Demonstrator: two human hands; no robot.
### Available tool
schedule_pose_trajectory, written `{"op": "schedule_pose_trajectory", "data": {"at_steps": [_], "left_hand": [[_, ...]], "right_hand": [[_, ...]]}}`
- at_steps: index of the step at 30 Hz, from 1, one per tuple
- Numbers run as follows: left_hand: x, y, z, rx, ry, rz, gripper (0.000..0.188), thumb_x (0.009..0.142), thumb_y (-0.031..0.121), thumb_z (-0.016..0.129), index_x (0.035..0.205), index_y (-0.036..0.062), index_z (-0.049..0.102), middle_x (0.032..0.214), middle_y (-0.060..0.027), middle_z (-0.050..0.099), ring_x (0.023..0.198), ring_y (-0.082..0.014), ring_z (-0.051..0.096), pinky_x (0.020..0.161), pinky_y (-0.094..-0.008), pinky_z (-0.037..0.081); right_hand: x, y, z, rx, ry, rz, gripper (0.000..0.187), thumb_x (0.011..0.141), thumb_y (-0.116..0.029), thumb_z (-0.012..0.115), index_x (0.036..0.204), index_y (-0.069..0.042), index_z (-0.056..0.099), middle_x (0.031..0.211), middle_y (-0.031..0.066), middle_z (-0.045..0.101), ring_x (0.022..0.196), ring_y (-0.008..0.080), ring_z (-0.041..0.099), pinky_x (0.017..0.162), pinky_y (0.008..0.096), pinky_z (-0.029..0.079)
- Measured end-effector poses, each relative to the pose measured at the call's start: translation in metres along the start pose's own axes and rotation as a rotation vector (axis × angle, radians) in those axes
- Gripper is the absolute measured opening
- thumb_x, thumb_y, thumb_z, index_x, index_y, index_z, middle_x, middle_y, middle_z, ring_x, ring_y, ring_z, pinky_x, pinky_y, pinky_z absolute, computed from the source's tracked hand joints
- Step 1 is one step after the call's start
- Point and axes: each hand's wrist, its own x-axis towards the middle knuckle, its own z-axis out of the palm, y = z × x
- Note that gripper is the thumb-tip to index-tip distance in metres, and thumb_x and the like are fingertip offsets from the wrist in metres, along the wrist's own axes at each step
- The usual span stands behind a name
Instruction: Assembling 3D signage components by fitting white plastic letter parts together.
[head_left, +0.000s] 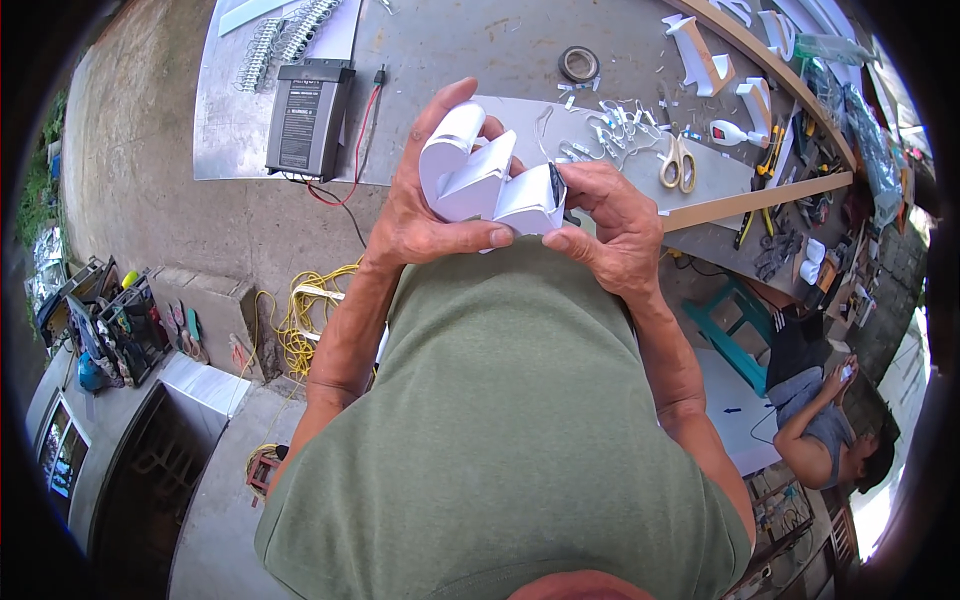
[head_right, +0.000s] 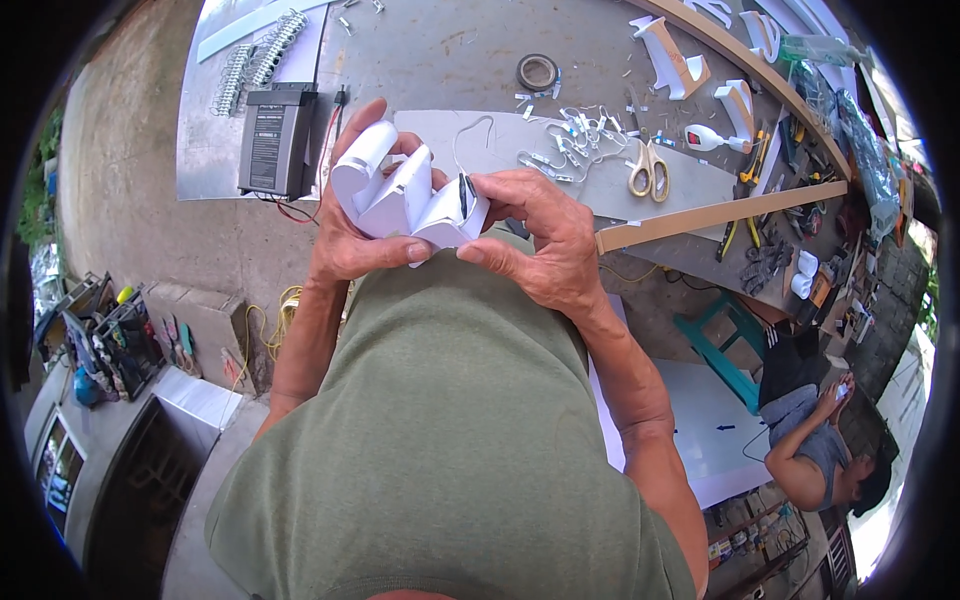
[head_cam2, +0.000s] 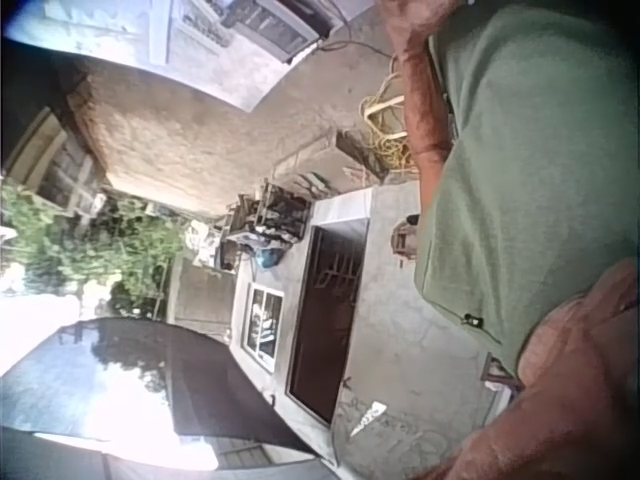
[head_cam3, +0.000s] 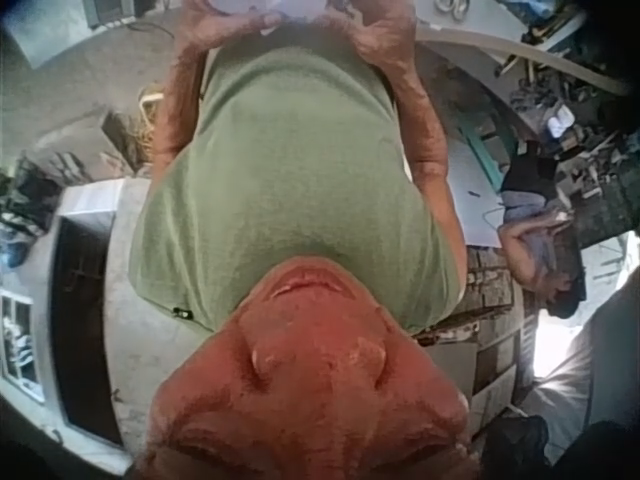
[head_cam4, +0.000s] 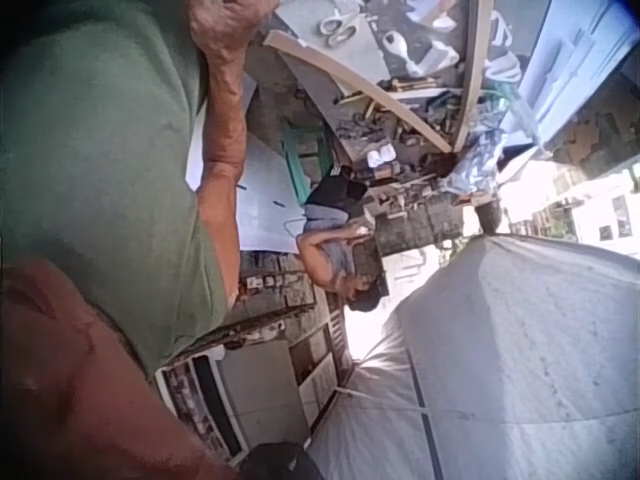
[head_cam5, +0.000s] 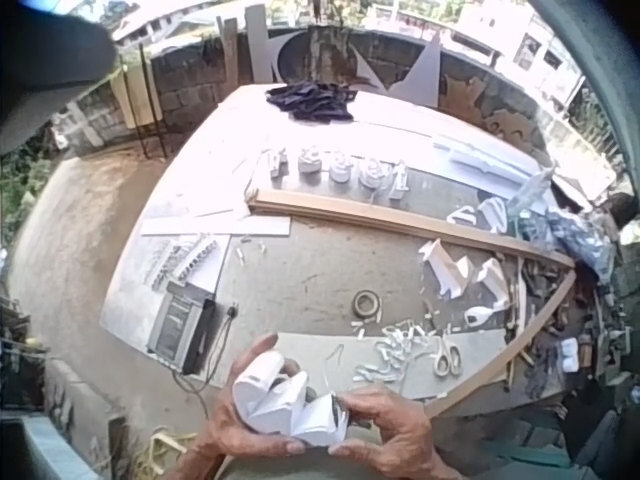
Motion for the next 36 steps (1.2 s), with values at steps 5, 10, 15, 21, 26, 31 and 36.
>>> {"op": "schedule_pose_trajectory", "data": {"at_steps": [5, 10, 15, 21, 26, 31, 36], "left_hand": [[-0.003, -0.007, 0.000, 0.041, -0.019, -0.007, 0.122, 0.064, 0.002, 0.092, 0.162, 0.0105, 0.020, 0.130, -0.0120, 0.053, 0.113, -0.0266, 0.065, 0.096, -0.0424, 0.055], [-0.004, -0.013, 0.003, 0.032, -0.006, -0.005, 0.121, 0.065, 0.002, 0.092, 0.162, 0.0108, 0.021, 0.130, -0.0117, 0.053, 0.113, -0.0267, 0.065, 0.097, -0.0425, 0.055], [-0.005, -0.010, 0.005, 0.075, 0.056, -0.034, 0.120, 0.064, 0.003, 0.092, 0.161, 0.0103, 0.023, 0.130, -0.0113, 0.053, 0.113, -0.0256, 0.065, 0.097, -0.0413, 0.055], [-0.006, -0.009, 0.006, 0.130, 0.055, 0.020, 0.119, 0.062, 0.004, 0.093, 0.161, 0.0092, 0.027, 0.130, -0.0109, 0.056, 0.114, -0.0238, 0.064, 0.098, -0.0387, 0.053], [-0.008, -0.004, 0.002, 0.241, -0.036, 0.008, 0.118, 0.063, 0.009, 0.094, 0.161, 0.0118, 0.028, 0.129, -0.0118, 0.058, 0.121, -0.0258, 0.058, 0.104, -0.0427, 0.047], [-0.004, 0.004, 0.004, 0.355, -0.119, 0.008, 0.124, 0.061, -0.002, 0.094, 0.162, 0.0132, 0.023, 0.128, -0.0126, 0.056, 0.114, -0.0275, 0.065, 0.097, -0.0429, 0.056], [-0.006, 0.000, 0.006, 0.478, -0.087, 0.011, 0.126, 0.059, 0.005, 0.098, 0.161, 0.0130, 0.024, 0.126, -0.0121, 0.056, 0.110, -0.0250, 0.066, 0.093, -0.0398, 0.056]], "right_hand": [[-0.004, 0.003, 0.004, 0.073, 0.060, 0.015, 0.050, 0.081, -0.012, 0.087, 0.125, 0.001, 0.068, 0.115, 0.0153, 0.069, 0.095, 0.0201, 0.070, 0.082, 0.0314, 0.062], [-0.007, 0.002, 0.002, -0.036, 0.070, 0.027, 0.044, 0.083, -0.013, 0.086, 0.120, 0.002, 0.069, 0.116, 0.0156, 0.068, 0.096, 0.0199, 0.070, 0.082, 0.0317, 0.061], [-0.004, -0.003, 0.004, 0.132, 0.055, 0.278, 0.057, 0.085, -0.015, 0.084, 0.132, 0.006, 0.060, 0.121, 0.0143, 0.063, 0.107, 0.0214, 0.067, 0.092, 0.0340, 0.058], [-0.001, 0.002, -0.002, 0.313, -0.029, 0.223, 0.067, 0.084, -0.016, 0.086, 0.138, 0.008, 0.055, 0.126, 0.0144, 0.059, 0.116, 0.0244, 0.063, 0.097, 0.0354, 0.056], [-0.004, 0.006, -0.006, 0.276, -0.038, 0.243, 0.064, 0.082, -0.015, 0.088, 0.134, 0.008, 0.059, 0.125, 0.0136, 0.059, 0.116, 0.0235, 0.063, 0.100, 0.0365, 0.055], [-0.010, 0.009, -0.007, 0.234, -0.025, 0.187, 0.061, 0.081, -0.014, 0.089, 0.130, 0.008, 0.061, 0.121, 0.0129, 0.060, 0.112, 0.0207, 0.064, 0.098, 0.0341, 0.056], [-0.010, 0.003, -0.004, 0.093, -0.009, 0.240, 0.053, 0.084, -0.016, 0.086, 0.125, 0.008, 0.062, 0.113, 0.0111, 0.062, 0.101, 0.0176, 0.066, 0.085, 0.0288, 0.058]]}}
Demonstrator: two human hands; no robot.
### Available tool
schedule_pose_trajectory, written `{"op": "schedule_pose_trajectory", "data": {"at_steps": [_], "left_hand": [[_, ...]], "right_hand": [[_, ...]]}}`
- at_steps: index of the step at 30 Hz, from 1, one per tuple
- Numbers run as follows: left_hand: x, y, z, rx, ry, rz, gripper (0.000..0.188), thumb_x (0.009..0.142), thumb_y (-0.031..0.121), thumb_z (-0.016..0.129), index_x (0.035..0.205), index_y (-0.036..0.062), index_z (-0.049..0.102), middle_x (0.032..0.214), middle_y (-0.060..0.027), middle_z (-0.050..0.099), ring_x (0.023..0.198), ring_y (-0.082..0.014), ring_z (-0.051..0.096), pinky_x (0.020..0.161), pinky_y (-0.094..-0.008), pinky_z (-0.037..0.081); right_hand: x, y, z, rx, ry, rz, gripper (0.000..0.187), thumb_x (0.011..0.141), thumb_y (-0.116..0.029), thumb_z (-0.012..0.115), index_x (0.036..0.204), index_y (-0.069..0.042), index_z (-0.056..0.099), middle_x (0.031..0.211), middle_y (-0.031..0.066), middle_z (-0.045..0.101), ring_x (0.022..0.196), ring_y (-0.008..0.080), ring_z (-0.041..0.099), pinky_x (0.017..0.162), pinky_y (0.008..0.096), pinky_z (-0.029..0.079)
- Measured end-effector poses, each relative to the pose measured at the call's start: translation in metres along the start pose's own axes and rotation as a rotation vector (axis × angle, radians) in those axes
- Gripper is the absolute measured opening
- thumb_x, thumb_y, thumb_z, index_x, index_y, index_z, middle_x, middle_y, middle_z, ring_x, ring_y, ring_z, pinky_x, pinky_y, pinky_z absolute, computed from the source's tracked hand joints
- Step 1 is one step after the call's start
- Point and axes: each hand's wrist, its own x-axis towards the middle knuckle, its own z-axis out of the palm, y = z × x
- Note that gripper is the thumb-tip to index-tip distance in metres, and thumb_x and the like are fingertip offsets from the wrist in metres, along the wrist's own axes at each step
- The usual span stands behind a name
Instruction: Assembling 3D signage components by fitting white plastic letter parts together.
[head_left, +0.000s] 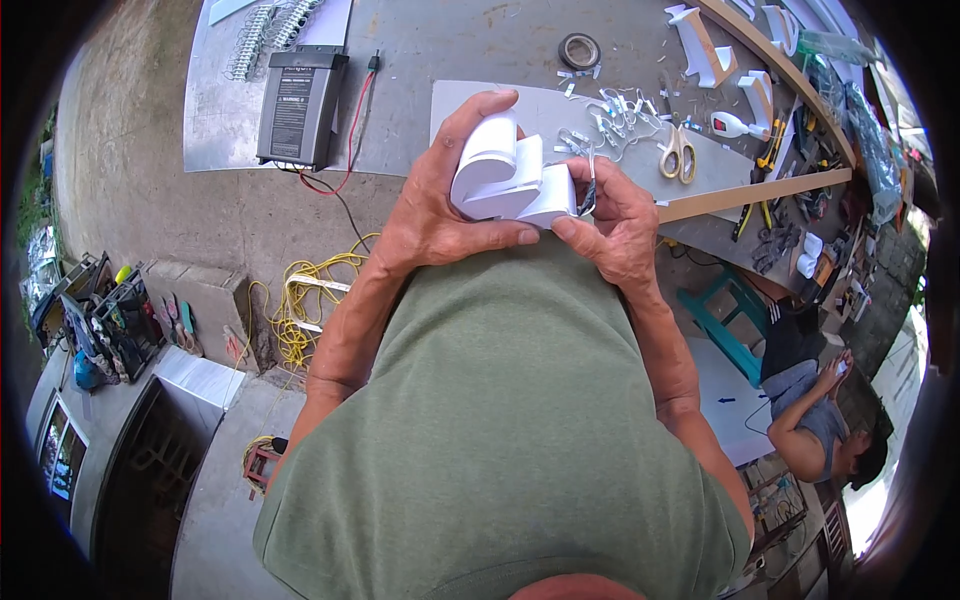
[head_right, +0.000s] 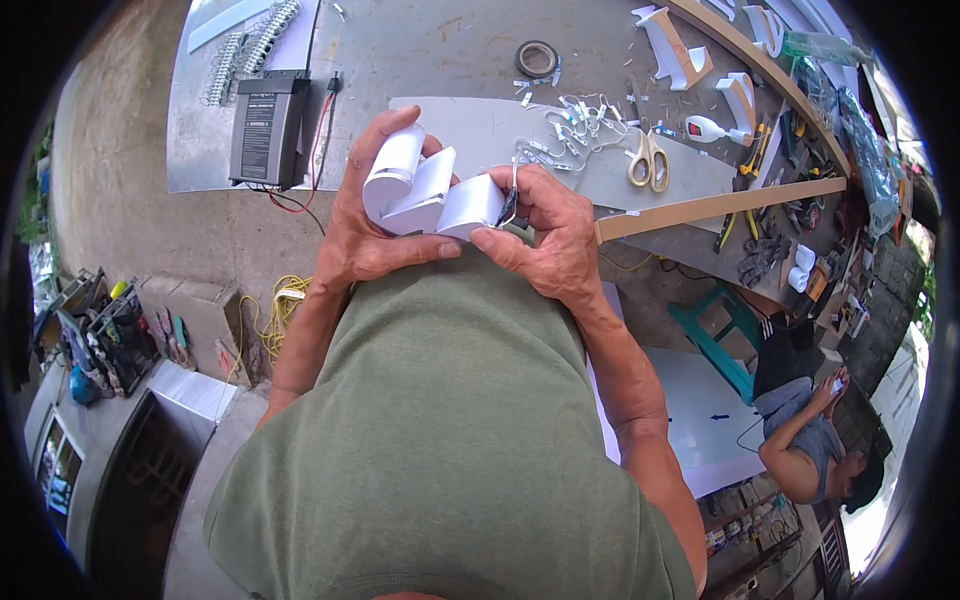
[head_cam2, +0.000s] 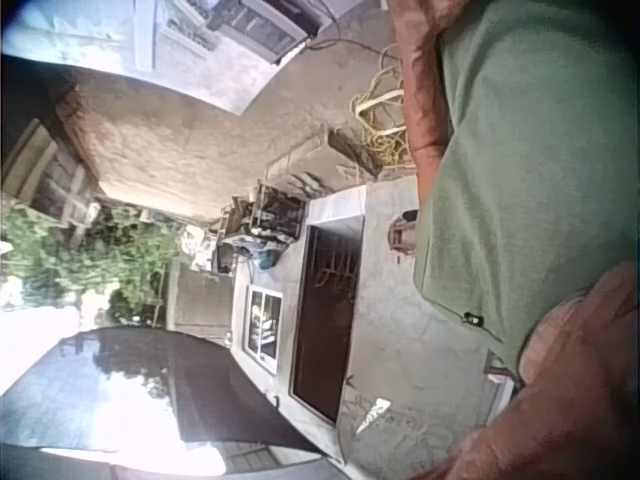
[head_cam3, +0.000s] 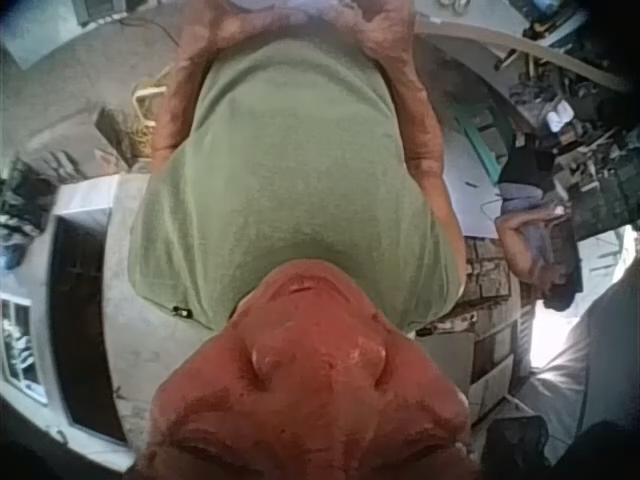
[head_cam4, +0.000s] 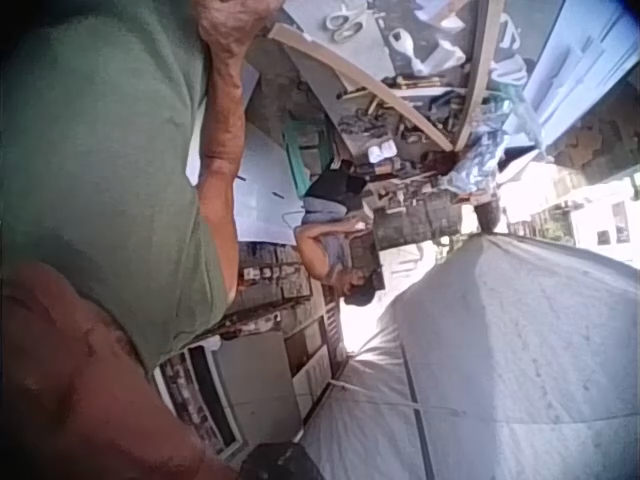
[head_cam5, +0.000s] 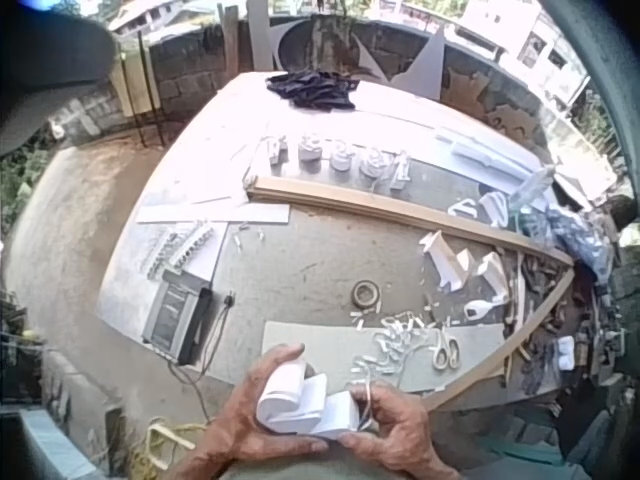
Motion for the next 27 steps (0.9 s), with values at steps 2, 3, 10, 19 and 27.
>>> {"op": "schedule_pose_trajectory", "data": {"at_steps": [2, 3, 10, 19, 27], "left_hand": [[0.000, 0.000, 0.000, 0.030, 0.015, 0.007, 0.123, 0.060, 0.004, 0.098, 0.160, 0.0124, 0.026, 0.125, -0.0119, 0.057, 0.109, -0.0237, 0.066, 0.092, -0.0380, 0.056], [0.000, 0.000, 0.000, 0.030, 0.015, 0.007, 0.123, 0.060, 0.004, 0.098, 0.160, 0.0124, 0.026, 0.125, -0.0119, 0.057, 0.109, -0.0237, 0.066, 0.092, -0.0380, 0.056], [0.003, -0.010, 0.003, -0.141, 0.064, -0.035, 0.123, 0.058, 0.004, 0.098, 0.159, 0.0105, 0.028, 0.124, -0.0118, 0.057, 0.107, -0.0231, 0.067, 0.092, -0.0381, 0.056], [0.012, -0.014, -0.002, -0.309, 0.051, -0.079, 0.105, 0.070, 0.010, 0.092, 0.157, 0.0084, 0.033, 0.126, -0.0151, 0.061, 0.113, -0.0279, 0.067, 0.097, -0.0433, 0.057], [0.012, -0.003, 0.004, -0.535, 0.156, -0.238, 0.073, 0.072, 0.014, 0.090, 0.133, -0.0040, 0.054, 0.116, -0.0235, 0.070, 0.108, -0.0333, 0.071, 0.101, -0.0492, 0.056]], "right_hand": [[0.001, 0.001, 0.000, -0.012, 0.002, -0.016, 0.053, 0.085, -0.017, 0.085, 0.125, 0.008, 0.062, 0.113, 0.0107, 0.062, 0.102, 0.0173, 0.066, 0.085, 0.0286, 0.058], [0.002, 0.001, -0.001, -0.024, 0.004, -0.033, 0.052, 0.085, -0.018, 0.085, 0.125, 0.008, 0.062, 0.113, 0.0103, 0.061, 0.102, 0.0170, 0.065, 0.086, 0.0284, 0.057], [0.007, -0.002, 0.007, 0.084, 0.020, -0.035, 0.054, 0.084, -0.019, 0.086, 0.126, 0.007, 0.063, 0.113, 0.0084, 0.059, 0.104, 0.0166, 0.064, 0.086, 0.0285, 0.057], [0.007, 0.002, 0.004, -0.112, 0.082, 0.007, 0.056, 0.081, -0.021, 0.087, 0.125, 0.007, 0.064, 0.111, 0.0107, 0.064, 0.097, 0.0173, 0.068, 0.079, 0.0281, 0.060], [0.010, -0.003, 0.008, -0.157, 0.061, -0.103, 0.050, 0.080, -0.020, 0.086, 0.121, 0.002, 0.068, 0.106, 0.0090, 0.067, 0.094, 0.0162, 0.069, 0.079, 0.0292, 0.060]]}}
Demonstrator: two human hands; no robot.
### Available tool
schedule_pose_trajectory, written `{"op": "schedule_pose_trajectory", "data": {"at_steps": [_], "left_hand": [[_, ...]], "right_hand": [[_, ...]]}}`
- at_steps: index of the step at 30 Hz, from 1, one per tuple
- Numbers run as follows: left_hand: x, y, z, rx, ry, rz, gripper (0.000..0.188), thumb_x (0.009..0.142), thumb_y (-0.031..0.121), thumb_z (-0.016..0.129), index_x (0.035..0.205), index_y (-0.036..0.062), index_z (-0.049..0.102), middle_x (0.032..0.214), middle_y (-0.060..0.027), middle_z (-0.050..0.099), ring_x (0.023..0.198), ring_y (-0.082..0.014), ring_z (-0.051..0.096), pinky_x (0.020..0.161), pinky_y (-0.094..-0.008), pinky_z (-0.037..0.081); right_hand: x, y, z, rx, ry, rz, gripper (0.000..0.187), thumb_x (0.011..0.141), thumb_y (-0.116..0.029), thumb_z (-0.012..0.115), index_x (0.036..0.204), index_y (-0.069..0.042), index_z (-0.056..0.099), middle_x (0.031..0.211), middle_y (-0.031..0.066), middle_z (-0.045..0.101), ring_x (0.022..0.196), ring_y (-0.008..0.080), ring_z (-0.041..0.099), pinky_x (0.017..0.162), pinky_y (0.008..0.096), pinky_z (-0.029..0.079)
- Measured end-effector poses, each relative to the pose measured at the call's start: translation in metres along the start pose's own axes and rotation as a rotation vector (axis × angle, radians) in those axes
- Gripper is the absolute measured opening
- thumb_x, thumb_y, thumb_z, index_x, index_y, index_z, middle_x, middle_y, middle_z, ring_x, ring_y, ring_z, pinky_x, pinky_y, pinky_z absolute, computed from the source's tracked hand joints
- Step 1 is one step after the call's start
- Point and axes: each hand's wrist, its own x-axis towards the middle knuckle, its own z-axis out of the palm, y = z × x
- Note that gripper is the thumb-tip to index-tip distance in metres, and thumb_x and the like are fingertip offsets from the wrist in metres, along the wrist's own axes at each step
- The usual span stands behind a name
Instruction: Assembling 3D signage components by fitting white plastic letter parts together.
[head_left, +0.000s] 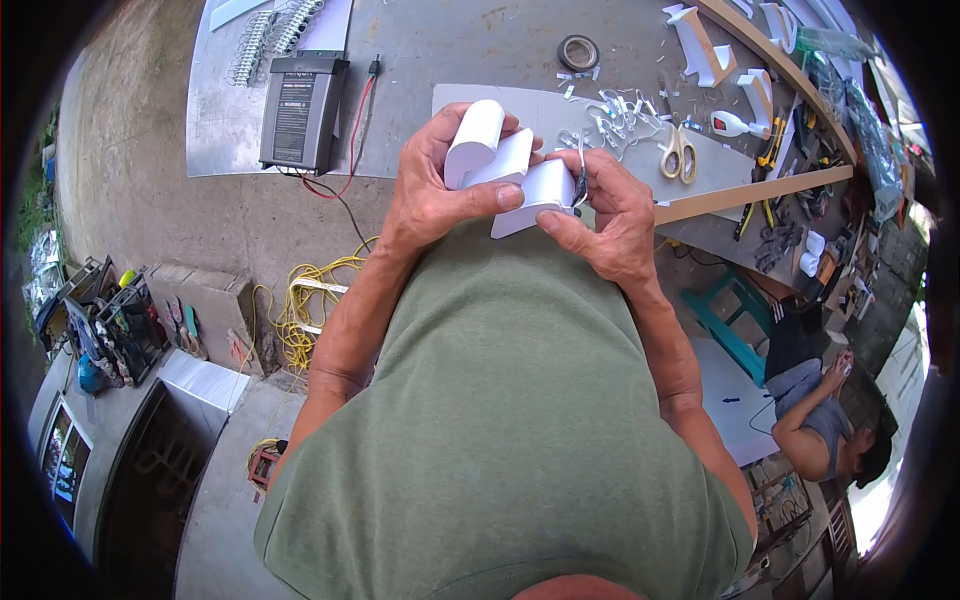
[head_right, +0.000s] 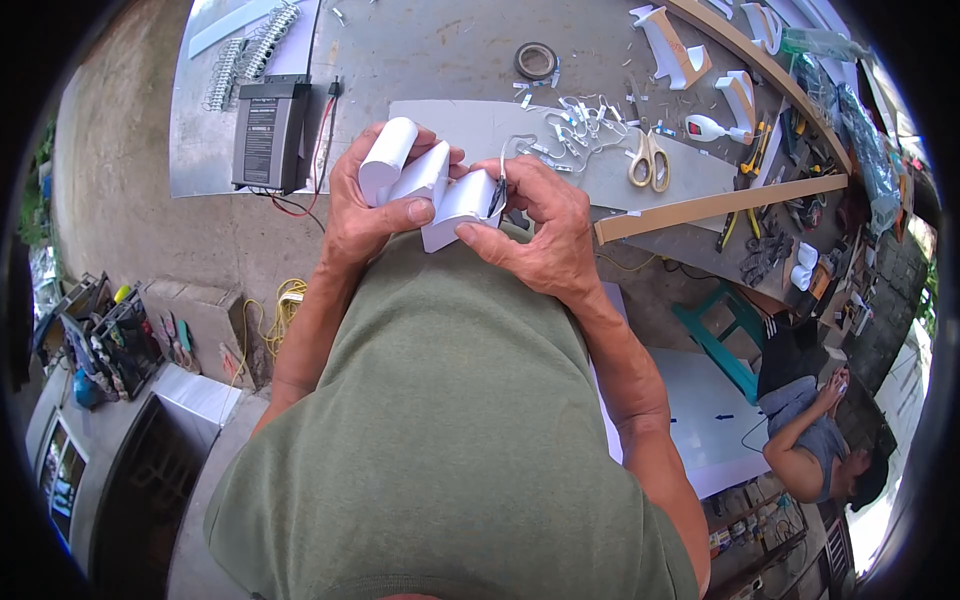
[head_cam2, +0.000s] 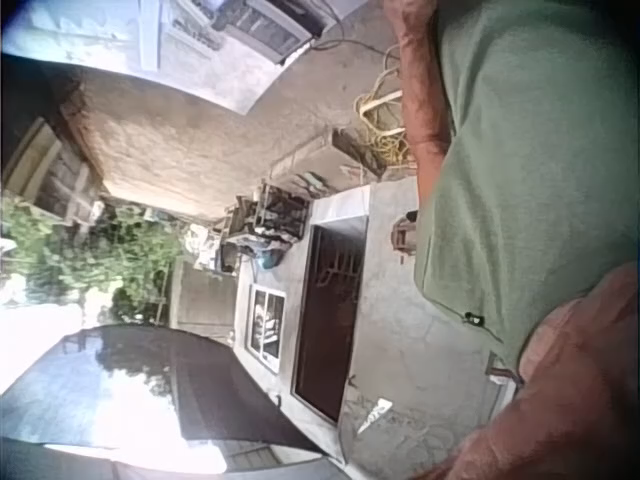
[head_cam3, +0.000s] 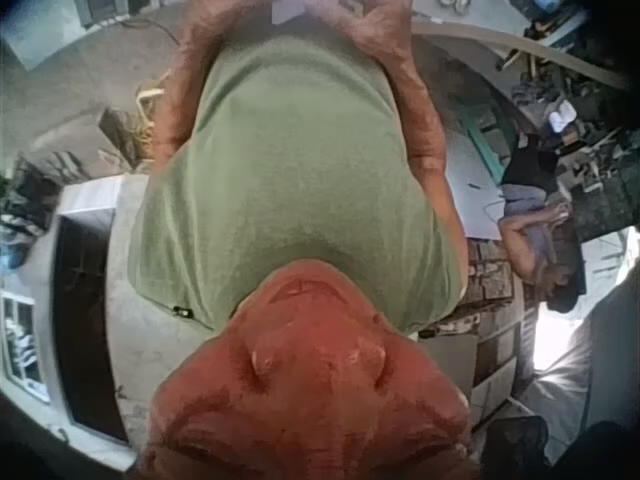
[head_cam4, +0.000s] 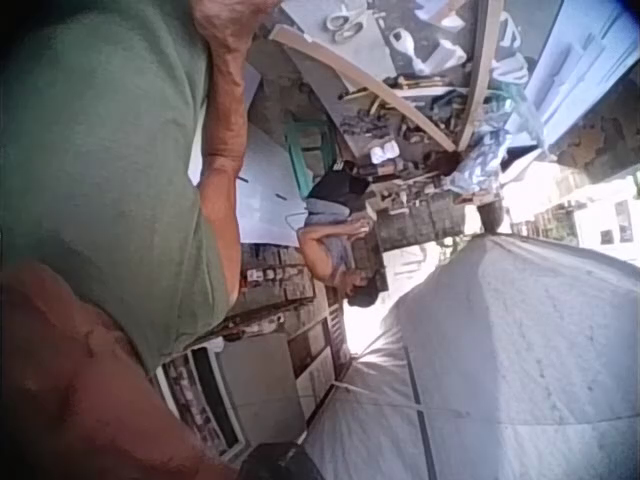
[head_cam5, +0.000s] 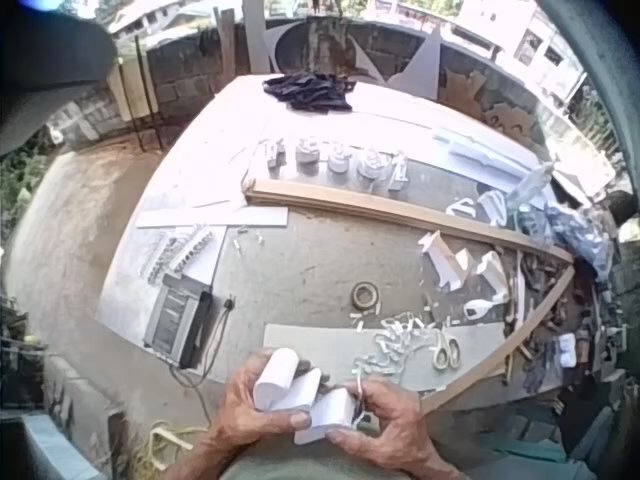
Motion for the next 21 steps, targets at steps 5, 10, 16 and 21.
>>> {"op": "schedule_pose_trajectory", "data": {"at_steps": [5, 10, 16, 21], "left_hand": [[0.005, -0.005, -0.006, -0.040, -0.076, 0.076, 0.066, 0.071, 0.005, 0.089, 0.128, 0.0008, 0.057, 0.115, -0.0197, 0.072, 0.113, -0.0288, 0.070, 0.103, -0.0443, 0.055], [0.007, -0.009, -0.011, -0.026, -0.136, 0.156, 0.069, 0.067, 0.001, 0.091, 0.127, 0.0008, 0.057, 0.117, -0.0190, 0.071, 0.115, -0.0295, 0.069, 0.103, -0.0465, 0.055], [0.007, -0.015, -0.015, -0.079, -0.173, 0.239, 0.074, 0.062, -0.004, 0.092, 0.127, 0.0017, 0.057, 0.119, -0.0184, 0.069, 0.115, -0.0311, 0.068, 0.103, -0.0490, 0.055], [0.004, -0.014, -0.017, -0.074, -0.227, 0.274, 0.077, 0.059, -0.008, 0.091, 0.127, 0.0031, 0.057, 0.120, -0.0177, 0.069, 0.117, -0.0316, 0.068, 0.103, -0.0495, 0.054]], "right_hand": [[0.003, -0.002, 0.000, -0.060, 0.017, -0.043, 0.051, 0.078, -0.019, 0.087, 0.121, 0.000, 0.068, 0.106, 0.0087, 0.067, 0.091, 0.0162, 0.069, 0.076, 0.0294, 0.060], [0.001, -0.005, 0.003, -0.228, 0.041, -0.146, 0.054, 0.074, -0.017, 0.088, 0.121, -0.003, 0.067, 0.106, 0.0085, 0.067, 0.088, 0.0170, 0.069, 0.070, 0.0295, 0.060], [0.003, -0.013, 0.001, -0.377, 0.022, -0.224, 0.057, 0.070, -0.015, 0.090, 0.120, -0.001, 0.067, 0.107, 0.0093, 0.068, 0.086, 0.0182, 0.069, 0.064, 0.0290, 0.060], [0.000, -0.014, 0.002, -0.405, 0.017, -0.331, 0.056, 0.068, -0.012, 0.090, 0.117, 0.001, 0.067, 0.107, 0.0109, 0.068, 0.086, 0.0186, 0.068, 0.065, 0.0290, 0.060]]}}
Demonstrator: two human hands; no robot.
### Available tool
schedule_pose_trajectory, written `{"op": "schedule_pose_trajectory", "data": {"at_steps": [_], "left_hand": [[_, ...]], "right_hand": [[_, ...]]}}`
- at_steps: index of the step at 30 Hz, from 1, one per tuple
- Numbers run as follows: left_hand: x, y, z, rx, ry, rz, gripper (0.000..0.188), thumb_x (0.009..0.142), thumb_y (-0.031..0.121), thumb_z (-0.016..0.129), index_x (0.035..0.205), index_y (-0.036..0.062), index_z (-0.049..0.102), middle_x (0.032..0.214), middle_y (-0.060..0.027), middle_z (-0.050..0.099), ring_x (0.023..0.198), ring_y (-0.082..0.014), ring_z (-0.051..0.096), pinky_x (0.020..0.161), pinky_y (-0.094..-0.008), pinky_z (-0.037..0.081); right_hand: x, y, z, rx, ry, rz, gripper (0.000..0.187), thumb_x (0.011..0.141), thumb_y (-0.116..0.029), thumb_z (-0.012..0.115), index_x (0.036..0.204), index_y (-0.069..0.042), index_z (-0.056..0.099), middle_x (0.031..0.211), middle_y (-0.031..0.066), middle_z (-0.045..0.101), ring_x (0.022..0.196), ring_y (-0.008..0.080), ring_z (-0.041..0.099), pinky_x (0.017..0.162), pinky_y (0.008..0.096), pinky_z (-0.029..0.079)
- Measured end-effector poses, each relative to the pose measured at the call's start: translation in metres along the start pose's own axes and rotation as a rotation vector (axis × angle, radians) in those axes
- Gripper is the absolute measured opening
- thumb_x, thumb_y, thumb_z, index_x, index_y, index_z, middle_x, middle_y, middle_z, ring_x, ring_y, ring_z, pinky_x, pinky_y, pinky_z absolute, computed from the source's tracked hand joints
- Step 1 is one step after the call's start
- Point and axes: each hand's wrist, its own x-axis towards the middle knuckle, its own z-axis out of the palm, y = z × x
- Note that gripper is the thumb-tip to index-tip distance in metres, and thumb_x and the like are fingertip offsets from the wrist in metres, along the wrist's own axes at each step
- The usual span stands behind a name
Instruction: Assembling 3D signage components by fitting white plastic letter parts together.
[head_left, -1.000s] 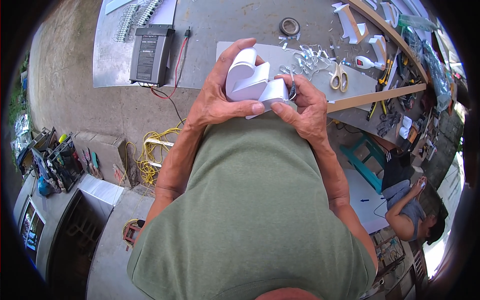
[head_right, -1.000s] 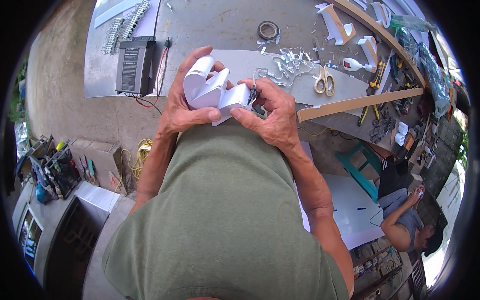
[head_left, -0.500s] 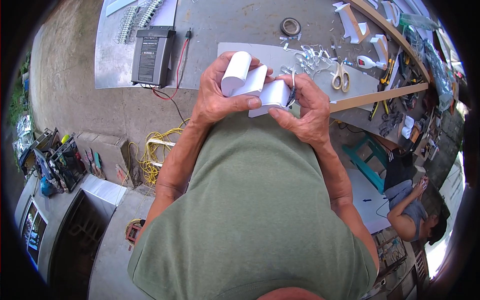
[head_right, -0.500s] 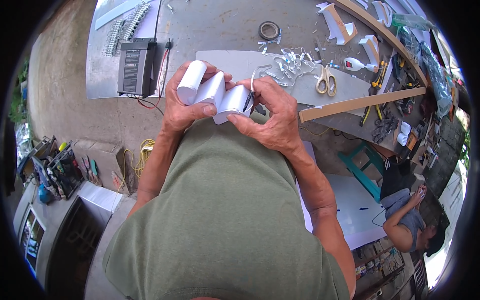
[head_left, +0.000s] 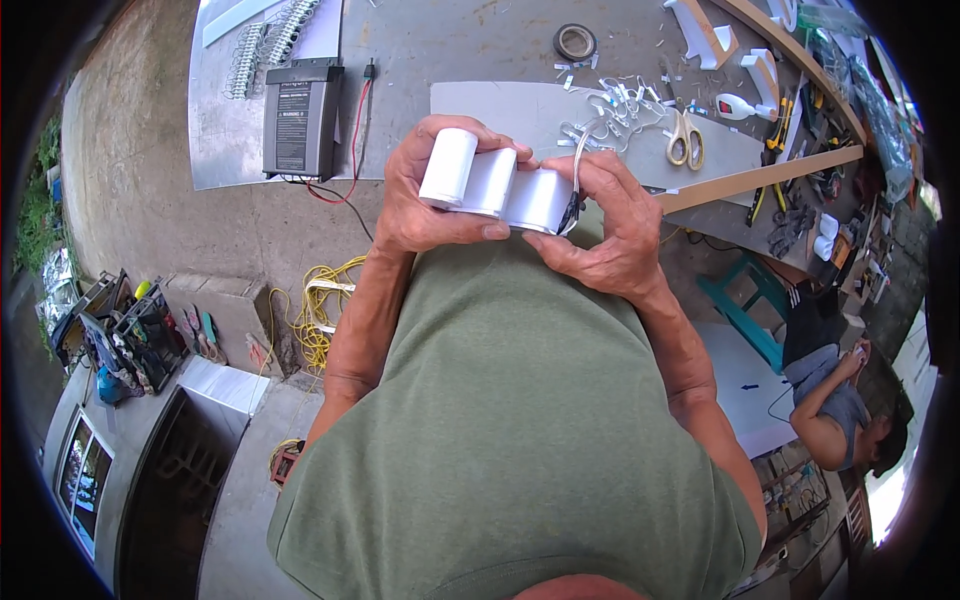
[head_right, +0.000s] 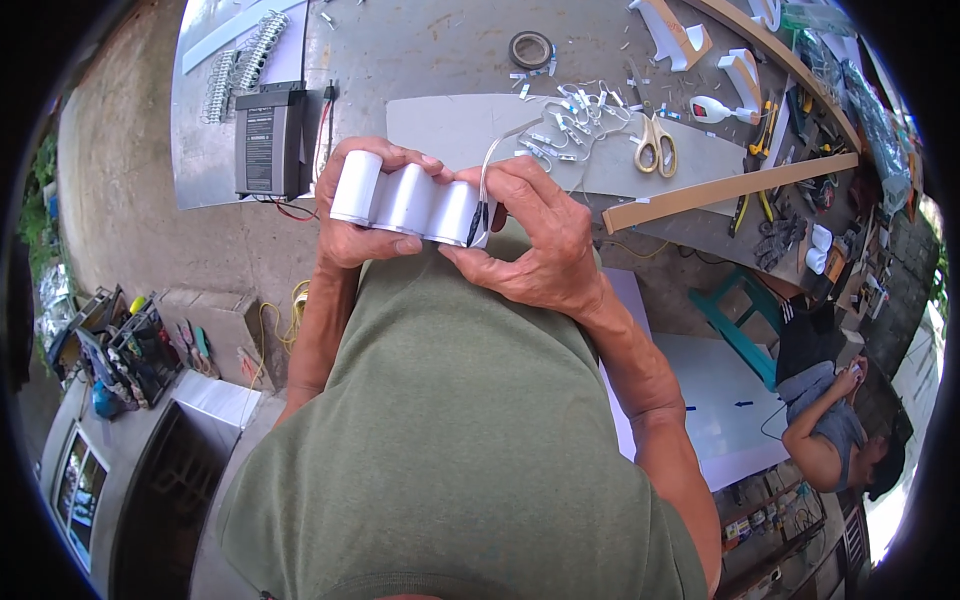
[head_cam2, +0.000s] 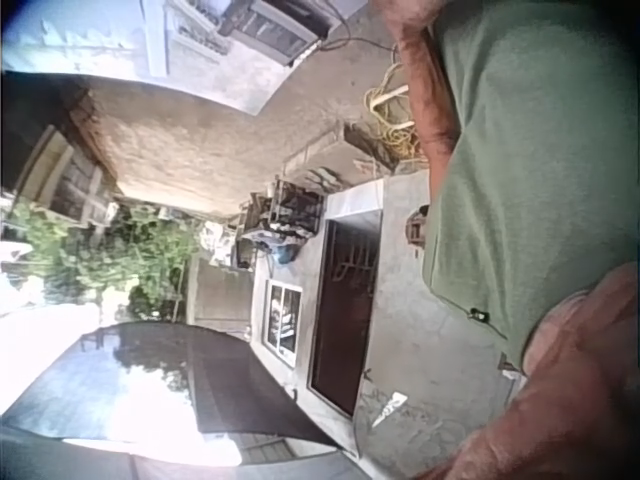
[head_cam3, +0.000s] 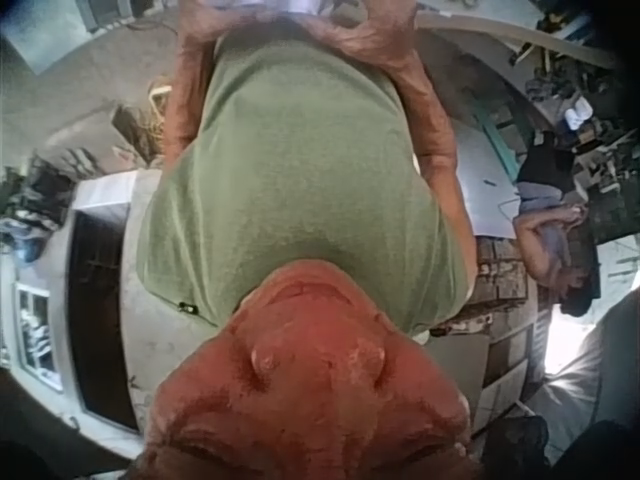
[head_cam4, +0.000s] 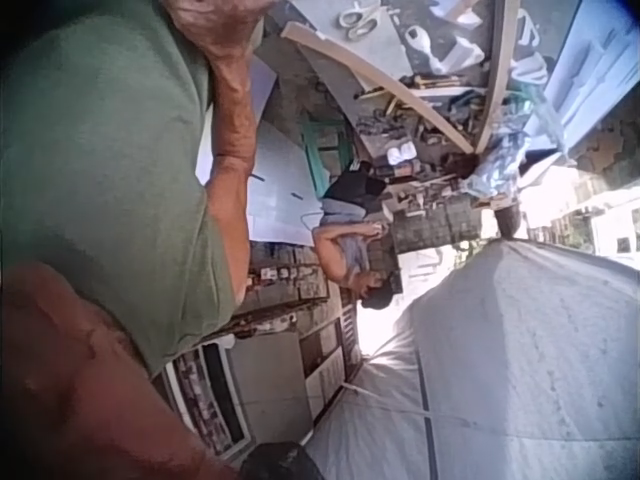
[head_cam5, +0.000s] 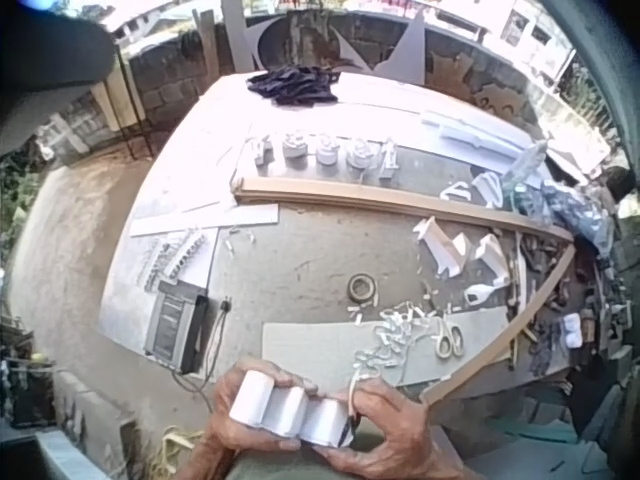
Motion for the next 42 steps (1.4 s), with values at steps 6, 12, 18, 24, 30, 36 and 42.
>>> {"op": "schedule_pose_trajectory", "data": {"at_steps": [6, 12, 18, 24, 30, 36, 42], "left_hand": [[-0.001, 0.004, -0.001, 0.006, -0.053, -0.002, 0.083, 0.057, -0.008, 0.092, 0.130, 0.0056, 0.056, 0.121, -0.0156, 0.068, 0.121, -0.0311, 0.065, 0.104, -0.0482, 0.054], [-0.002, 0.006, 0.000, 0.105, -0.108, 0.057, 0.090, 0.057, -0.004, 0.094, 0.137, 0.0065, 0.054, 0.130, -0.0169, 0.064, 0.126, -0.0307, 0.062, 0.106, -0.0465, 0.052], [-0.004, 0.006, 0.005, 0.052, -0.021, 0.012, 0.101, 0.056, 0.001, 0.097, 0.145, 0.0055, 0.048, 0.132, -0.0173, 0.063, 0.127, -0.0308, 0.061, 0.110, -0.0453, 0.049], [-0.001, 0.003, -0.006, 0.057, -0.127, 0.128, 0.085, 0.054, 0.000, 0.097, 0.130, 0.0054, 0.059, 0.122, -0.0160, 0.068, 0.124, -0.0317, 0.062, 0.108, -0.0492, 0.049], [-0.006, 0.001, -0.001, 0.046, -0.051, 0.090, 0.069, 0.057, -0.004, 0.093, 0.117, 0.0052, 0.063, 0.115, -0.0157, 0.070, 0.119, -0.0309, 0.065, 0.102, -0.0489, 0.053], [0.001, -0.002, 0.000, 0.097, 0.218, -0.207, 0.079, 0.060, 0.010, 0.094, 0.129, -0.0006, 0.056, 0.111, -0.0193, 0.070, 0.108, -0.0319, 0.070, 0.101, -0.0483, 0.053], [0.032, -0.019, -0.007, 0.043, 0.352, -0.308, 0.090, 0.073, 0.012, 0.089, 0.148, -0.0059, 0.042, 0.106, -0.0196, 0.072, 0.098, -0.0252, 0.071, 0.092, -0.0389, 0.055]], "right_hand": [[-0.002, 0.000, 0.000, -0.024, 0.023, -0.048, 0.057, 0.067, -0.011, 0.090, 0.118, -0.001, 0.068, 0.107, 0.0111, 0.068, 0.087, 0.0186, 0.069, 0.068, 0.0301, 0.061], [-0.006, 0.004, 0.000, -0.072, 0.020, -0.084, 0.062, 0.067, -0.017, 0.092, 0.123, -0.004, 0.069, 0.114, 0.0130, 0.070, 0.100, 0.0241, 0.071, 0.077, 0.0338, 0.062], [-0.001, -0.003, -0.002, -0.052, 0.040, -0.072, 0.057, 0.066, -0.010, 0.089, 0.119, -0.002, 0.069, 0.108, 0.0113, 0.067, 0.092, 0.0225, 0.071, 0.075, 0.0334, 0.062], [-0.001, 0.000, -0.001, -0.036, 0.033, -0.129, 0.057, 0.064, -0.008, 0.087, 0.118, -0.001, 0.068, 0.108, 0.0114, 0.067, 0.093, 0.0237, 0.070, 0.077, 0.0346, 0.062], [-0.002, 0.003, 0.000, -0.014, 0.001, -0.099, 0.054, 0.067, -0.007, 0.086, 0.117, -0.001, 0.069, 0.108, 0.0107, 0.067, 0.089, 0.0221, 0.070, 0.074, 0.0329, 0.061], [0.012, 0.014, 0.001, 0.084, -0.025, 0.100, 0.052, 0.072, -0.014, 0.089, 0.118, 0.002, 0.068, 0.099, 0.0092, 0.067, 0.077, 0.0156, 0.066, 0.063, 0.0273, 0.055], [0.022, 0.054, 0.010, 0.531, 0.005, 0.557, 0.045, 0.081, -0.025, 0.087, 0.109, 0.005, 0.070, 0.089, 0.0047, 0.067, 0.073, 0.0092, 0.062, 0.058, 0.0238, 0.050]]}}
